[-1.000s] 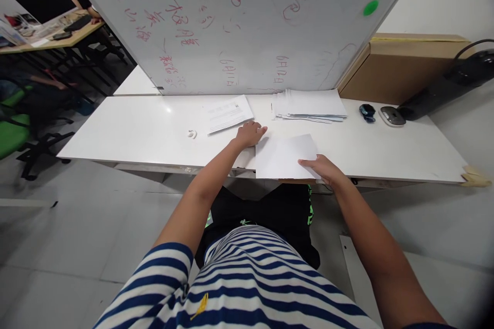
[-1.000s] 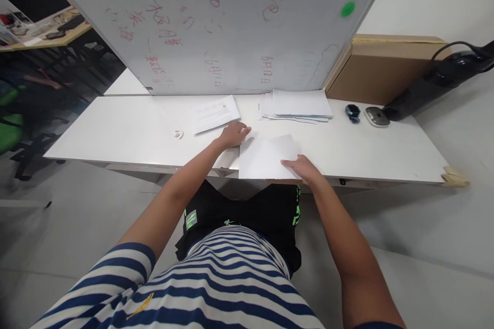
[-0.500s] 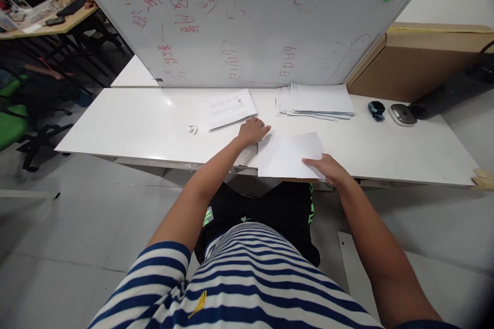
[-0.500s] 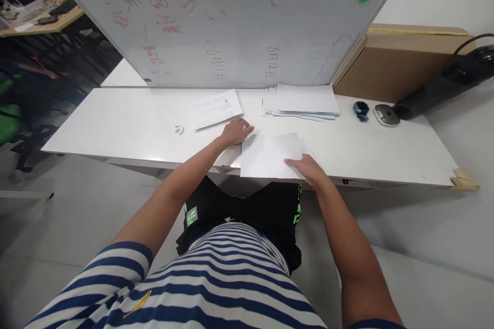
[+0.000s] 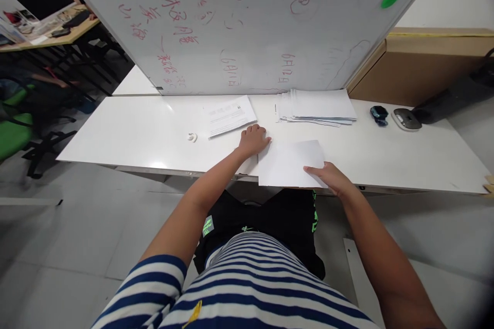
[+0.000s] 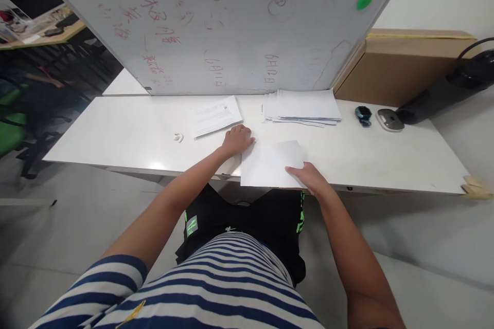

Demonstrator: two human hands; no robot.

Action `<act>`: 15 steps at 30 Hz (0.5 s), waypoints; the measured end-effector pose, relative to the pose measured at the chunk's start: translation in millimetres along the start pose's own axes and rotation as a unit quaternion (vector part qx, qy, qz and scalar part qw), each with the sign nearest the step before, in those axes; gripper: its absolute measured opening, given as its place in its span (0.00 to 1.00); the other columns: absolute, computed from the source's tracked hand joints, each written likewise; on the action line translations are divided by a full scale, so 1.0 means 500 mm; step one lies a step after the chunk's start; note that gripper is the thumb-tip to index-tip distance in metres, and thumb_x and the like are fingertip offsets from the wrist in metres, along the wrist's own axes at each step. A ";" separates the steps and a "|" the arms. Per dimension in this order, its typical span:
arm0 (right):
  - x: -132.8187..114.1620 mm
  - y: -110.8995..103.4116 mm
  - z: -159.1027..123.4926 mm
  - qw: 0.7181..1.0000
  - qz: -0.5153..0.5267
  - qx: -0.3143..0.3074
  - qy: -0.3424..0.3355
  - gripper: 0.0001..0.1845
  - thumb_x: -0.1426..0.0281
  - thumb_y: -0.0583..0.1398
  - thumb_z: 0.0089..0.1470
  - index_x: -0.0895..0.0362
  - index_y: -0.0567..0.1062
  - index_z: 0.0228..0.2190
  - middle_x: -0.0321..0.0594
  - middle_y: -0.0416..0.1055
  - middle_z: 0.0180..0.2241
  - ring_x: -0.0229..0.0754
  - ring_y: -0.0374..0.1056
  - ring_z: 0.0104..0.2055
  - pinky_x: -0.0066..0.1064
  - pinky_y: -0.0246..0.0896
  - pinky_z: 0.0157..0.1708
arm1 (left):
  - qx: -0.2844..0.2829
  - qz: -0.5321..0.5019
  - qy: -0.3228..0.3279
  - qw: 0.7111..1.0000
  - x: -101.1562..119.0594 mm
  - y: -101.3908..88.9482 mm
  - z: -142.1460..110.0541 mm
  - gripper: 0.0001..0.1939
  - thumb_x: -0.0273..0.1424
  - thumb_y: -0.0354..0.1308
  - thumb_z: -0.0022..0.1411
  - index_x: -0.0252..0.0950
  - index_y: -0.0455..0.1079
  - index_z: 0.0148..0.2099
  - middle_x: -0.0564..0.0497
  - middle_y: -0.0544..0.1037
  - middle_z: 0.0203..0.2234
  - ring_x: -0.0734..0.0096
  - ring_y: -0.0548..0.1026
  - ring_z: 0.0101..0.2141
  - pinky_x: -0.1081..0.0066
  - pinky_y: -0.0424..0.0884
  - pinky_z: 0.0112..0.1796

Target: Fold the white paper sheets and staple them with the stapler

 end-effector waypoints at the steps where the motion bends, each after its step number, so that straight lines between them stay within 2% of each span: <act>1: -0.003 0.001 -0.002 1.000 0.001 0.001 0.002 0.25 0.61 0.68 0.42 0.58 0.74 0.42 0.50 0.76 0.42 0.51 0.74 0.39 0.33 0.70 0.32 | 0.001 0.001 0.000 1.000 0.000 -0.001 0.000 0.21 0.45 0.46 0.64 0.40 0.62 0.54 0.43 0.62 0.57 0.52 0.57 0.57 0.54 0.54 0.54; 10: -0.018 0.004 -0.016 0.998 -0.051 0.036 0.022 0.19 0.61 0.66 0.45 0.58 0.75 0.37 0.51 0.76 0.39 0.51 0.74 0.36 0.33 0.68 0.30 | 0.009 0.044 0.004 0.999 0.018 0.000 -0.008 0.18 0.37 0.41 0.67 0.39 0.60 0.55 0.42 0.61 0.57 0.52 0.56 0.56 0.53 0.54 0.53; 15: -0.017 0.007 -0.016 0.998 -0.042 0.051 0.024 0.18 0.63 0.66 0.45 0.59 0.76 0.38 0.51 0.76 0.40 0.51 0.74 0.37 0.32 0.68 0.31 | -0.001 0.027 0.006 1.000 0.018 0.011 -0.002 0.19 0.38 0.41 0.67 0.37 0.58 0.57 0.41 0.58 0.58 0.48 0.53 0.58 0.50 0.49 0.55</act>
Point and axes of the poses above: each hand's wrist, its own z-axis towards the middle knuckle, its own y-axis out of the palm, x = y × z, the point moved 1 cm from there along z, towards the middle knuckle
